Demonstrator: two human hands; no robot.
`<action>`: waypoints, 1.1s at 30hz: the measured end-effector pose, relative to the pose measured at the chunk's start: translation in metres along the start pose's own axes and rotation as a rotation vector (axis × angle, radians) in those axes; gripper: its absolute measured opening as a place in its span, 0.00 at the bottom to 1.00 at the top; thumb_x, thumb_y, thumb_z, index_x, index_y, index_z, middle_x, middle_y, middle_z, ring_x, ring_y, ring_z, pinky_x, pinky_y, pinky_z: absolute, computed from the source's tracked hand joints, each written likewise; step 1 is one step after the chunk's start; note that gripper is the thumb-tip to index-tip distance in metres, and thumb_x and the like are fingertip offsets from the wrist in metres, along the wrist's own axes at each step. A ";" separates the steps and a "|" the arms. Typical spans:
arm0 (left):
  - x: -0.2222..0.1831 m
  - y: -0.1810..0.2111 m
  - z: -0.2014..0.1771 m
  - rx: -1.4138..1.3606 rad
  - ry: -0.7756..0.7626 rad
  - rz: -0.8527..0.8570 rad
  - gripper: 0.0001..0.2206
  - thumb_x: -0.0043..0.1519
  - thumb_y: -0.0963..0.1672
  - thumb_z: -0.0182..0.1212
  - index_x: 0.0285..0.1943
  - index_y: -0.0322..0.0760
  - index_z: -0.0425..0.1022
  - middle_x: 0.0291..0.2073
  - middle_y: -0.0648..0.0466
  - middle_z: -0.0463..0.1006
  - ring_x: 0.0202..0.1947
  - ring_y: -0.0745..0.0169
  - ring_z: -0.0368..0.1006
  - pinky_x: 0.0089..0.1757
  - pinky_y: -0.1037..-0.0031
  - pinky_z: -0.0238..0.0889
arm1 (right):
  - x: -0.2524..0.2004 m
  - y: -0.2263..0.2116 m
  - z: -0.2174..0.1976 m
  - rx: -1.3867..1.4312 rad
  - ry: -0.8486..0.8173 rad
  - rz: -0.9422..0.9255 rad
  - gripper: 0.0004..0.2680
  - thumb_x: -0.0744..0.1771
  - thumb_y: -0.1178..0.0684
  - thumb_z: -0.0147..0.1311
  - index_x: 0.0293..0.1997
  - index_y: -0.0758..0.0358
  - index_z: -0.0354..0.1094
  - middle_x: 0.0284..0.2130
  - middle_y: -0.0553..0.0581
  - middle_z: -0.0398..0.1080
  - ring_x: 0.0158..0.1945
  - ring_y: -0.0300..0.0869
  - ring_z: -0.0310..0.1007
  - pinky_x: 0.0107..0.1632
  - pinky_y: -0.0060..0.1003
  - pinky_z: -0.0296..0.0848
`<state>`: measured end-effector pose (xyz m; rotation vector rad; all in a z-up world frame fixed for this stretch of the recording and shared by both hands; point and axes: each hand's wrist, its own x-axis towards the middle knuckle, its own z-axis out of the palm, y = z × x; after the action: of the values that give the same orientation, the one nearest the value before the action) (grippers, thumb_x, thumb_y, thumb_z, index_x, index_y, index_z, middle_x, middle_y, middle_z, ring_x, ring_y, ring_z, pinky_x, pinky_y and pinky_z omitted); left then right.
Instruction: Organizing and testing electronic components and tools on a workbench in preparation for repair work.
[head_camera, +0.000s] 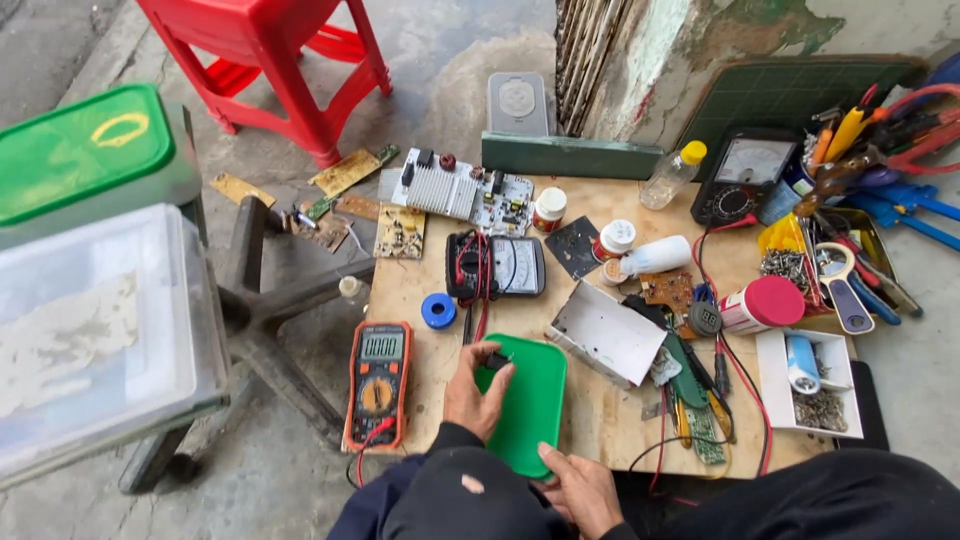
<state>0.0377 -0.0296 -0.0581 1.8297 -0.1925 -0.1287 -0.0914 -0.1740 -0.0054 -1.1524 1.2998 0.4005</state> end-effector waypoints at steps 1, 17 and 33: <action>-0.009 -0.004 0.007 -0.035 0.026 -0.011 0.17 0.68 0.51 0.67 0.62 0.49 0.76 0.47 0.59 0.82 0.46 0.63 0.80 0.50 0.69 0.72 | 0.000 -0.001 -0.006 0.084 -0.023 0.108 0.17 0.68 0.45 0.69 0.37 0.71 0.66 0.35 0.83 0.85 0.28 0.59 0.83 0.26 0.43 0.73; -0.040 -0.028 -0.005 -0.448 0.103 -0.044 0.16 0.67 0.44 0.71 0.61 0.39 0.74 0.47 0.51 0.83 0.50 0.64 0.79 0.54 0.73 0.73 | -0.057 -0.029 0.002 0.426 -0.061 0.237 0.23 0.70 0.56 0.62 0.77 0.68 0.62 0.67 0.85 0.73 0.59 0.70 0.80 0.60 0.56 0.80; -0.105 -0.004 -0.091 -0.446 0.160 -0.313 0.21 0.62 0.42 0.75 0.65 0.37 0.78 0.39 0.46 0.88 0.38 0.55 0.88 0.36 0.71 0.74 | -0.032 -0.043 -0.038 0.320 -0.310 0.047 0.14 0.68 0.55 0.62 0.58 0.62 0.61 0.55 0.93 0.78 0.39 0.56 0.81 0.39 0.45 0.80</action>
<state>-0.0479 0.0780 -0.0391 1.4047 0.2229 -0.2240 -0.0870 -0.2129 0.0472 -0.7585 1.0732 0.3728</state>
